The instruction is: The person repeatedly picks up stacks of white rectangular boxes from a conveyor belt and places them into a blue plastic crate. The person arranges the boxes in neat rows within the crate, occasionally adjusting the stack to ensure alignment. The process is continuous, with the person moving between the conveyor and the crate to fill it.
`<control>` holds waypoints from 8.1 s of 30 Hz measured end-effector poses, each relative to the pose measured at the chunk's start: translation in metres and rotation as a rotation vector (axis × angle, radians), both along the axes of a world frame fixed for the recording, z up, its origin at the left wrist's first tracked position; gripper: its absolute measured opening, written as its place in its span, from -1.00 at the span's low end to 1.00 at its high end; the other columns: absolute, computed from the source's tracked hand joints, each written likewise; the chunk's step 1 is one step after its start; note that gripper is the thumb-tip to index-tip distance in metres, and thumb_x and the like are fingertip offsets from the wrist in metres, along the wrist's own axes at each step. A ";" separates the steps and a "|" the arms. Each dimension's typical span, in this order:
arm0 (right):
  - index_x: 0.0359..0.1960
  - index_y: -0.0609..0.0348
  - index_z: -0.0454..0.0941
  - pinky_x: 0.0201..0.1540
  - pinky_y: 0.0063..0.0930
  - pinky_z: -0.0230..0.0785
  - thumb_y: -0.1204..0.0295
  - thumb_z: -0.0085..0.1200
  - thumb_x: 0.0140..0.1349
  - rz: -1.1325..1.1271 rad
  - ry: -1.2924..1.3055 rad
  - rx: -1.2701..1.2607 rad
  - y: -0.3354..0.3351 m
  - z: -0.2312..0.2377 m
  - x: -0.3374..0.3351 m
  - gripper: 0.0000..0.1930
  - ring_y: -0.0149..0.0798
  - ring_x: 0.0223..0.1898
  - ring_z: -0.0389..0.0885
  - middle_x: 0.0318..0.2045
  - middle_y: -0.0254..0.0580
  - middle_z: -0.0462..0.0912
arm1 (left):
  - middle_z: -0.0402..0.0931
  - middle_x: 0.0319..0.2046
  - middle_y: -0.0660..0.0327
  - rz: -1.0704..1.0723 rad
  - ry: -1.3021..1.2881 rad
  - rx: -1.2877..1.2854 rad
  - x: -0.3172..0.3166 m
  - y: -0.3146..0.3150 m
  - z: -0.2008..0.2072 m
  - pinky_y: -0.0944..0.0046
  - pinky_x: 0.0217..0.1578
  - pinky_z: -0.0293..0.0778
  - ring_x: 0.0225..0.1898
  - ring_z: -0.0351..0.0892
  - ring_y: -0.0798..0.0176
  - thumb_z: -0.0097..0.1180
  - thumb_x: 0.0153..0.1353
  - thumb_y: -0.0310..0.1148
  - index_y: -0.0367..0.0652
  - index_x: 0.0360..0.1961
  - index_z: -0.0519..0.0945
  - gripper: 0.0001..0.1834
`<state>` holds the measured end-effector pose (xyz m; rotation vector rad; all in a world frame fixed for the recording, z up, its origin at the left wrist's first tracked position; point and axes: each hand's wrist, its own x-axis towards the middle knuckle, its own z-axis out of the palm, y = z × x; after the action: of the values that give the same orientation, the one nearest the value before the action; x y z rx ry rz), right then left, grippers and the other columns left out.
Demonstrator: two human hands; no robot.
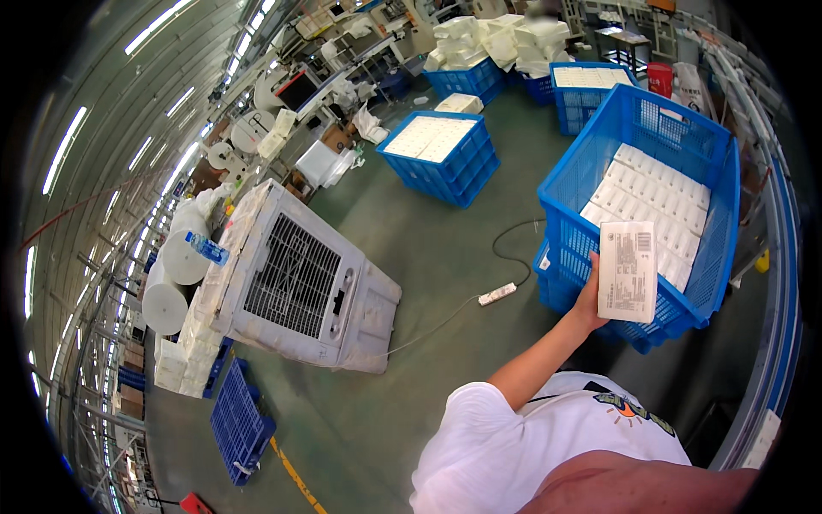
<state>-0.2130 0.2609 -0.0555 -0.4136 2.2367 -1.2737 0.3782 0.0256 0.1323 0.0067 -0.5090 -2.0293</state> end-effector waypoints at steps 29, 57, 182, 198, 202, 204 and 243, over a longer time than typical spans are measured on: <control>0.14 0.44 0.22 0.03 -0.28 0.30 -0.06 0.04 0.14 0.002 0.039 0.005 -0.012 -0.009 -0.004 -0.23 -0.17 0.02 0.44 0.05 0.05 0.42 | 0.24 0.20 0.09 -0.265 0.164 0.022 -0.014 0.018 -0.010 -0.01 0.11 0.32 0.18 0.30 0.05 -0.21 0.27 0.08 -0.08 0.30 0.09 -0.32; 0.14 0.46 0.22 0.04 -0.26 0.28 -0.09 0.03 0.13 -0.025 0.065 0.021 -0.023 -0.012 -0.024 -0.19 -0.15 0.03 0.44 0.05 0.08 0.41 | 0.46 0.01 0.27 -0.458 -0.202 -0.073 -0.039 0.034 -0.060 0.31 -0.09 0.46 -0.03 0.49 0.36 -0.27 0.17 0.26 -0.07 0.18 0.29 -0.26; -0.47 0.26 0.36 -0.34 -0.27 0.29 -0.05 -0.11 0.24 -0.795 0.054 0.128 -0.009 0.059 -0.074 -0.49 -0.09 -0.48 0.43 -0.57 -0.02 0.45 | 0.30 0.11 -0.11 -0.840 -1.144 -1.503 -0.754 -0.172 -0.101 0.22 0.09 0.24 0.11 0.33 0.04 0.05 0.20 -0.27 -0.38 0.24 0.09 -0.32; -0.06 0.35 0.31 0.00 -0.27 0.27 0.08 -0.11 0.27 -0.609 -0.070 0.028 0.020 0.081 -0.044 -0.51 0.04 -0.06 0.46 -0.16 0.18 0.48 | 0.26 0.15 -0.06 -0.834 -1.154 -1.567 -0.740 -0.120 -0.108 0.24 0.11 0.20 0.15 0.28 0.08 -0.01 0.23 -0.34 -0.31 0.26 0.08 -0.37; -0.28 0.33 0.41 -0.13 -0.24 0.30 0.16 -0.22 0.33 -0.635 0.051 0.089 0.035 0.076 -0.036 -0.61 0.05 -0.21 0.48 -0.33 0.13 0.50 | 0.25 0.15 -0.05 -0.825 -1.165 -1.562 -0.734 -0.115 -0.111 0.24 0.12 0.19 0.15 0.27 0.07 0.01 0.23 -0.33 -0.30 0.27 0.07 -0.35; -0.35 0.33 0.44 -0.20 -0.25 0.30 0.18 -0.24 0.34 -0.626 0.160 0.208 0.046 0.092 -0.036 -0.61 0.06 -0.30 0.48 -0.41 0.10 0.50 | 0.25 0.15 -0.05 -0.818 -1.169 -1.555 -0.731 -0.107 -0.111 0.24 0.13 0.18 0.16 0.27 0.07 0.01 0.23 -0.32 -0.30 0.27 0.06 -0.35; -0.12 0.42 0.34 -0.12 -0.37 0.36 0.09 0.02 0.21 -0.594 -0.028 0.314 0.043 0.088 -0.058 -0.48 -0.10 -0.17 0.54 -0.24 0.12 0.54 | 0.50 -0.31 -0.26 -0.795 -1.060 -1.865 -0.730 -0.046 -0.110 -0.05 -0.28 0.39 -0.25 0.48 -0.29 -0.03 0.22 -0.08 -0.40 0.00 0.33 -0.45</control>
<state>-0.2706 0.3042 0.0320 0.4139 2.5748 -1.1404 -0.3519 -0.0204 0.0223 -0.2882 -3.1990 -1.2096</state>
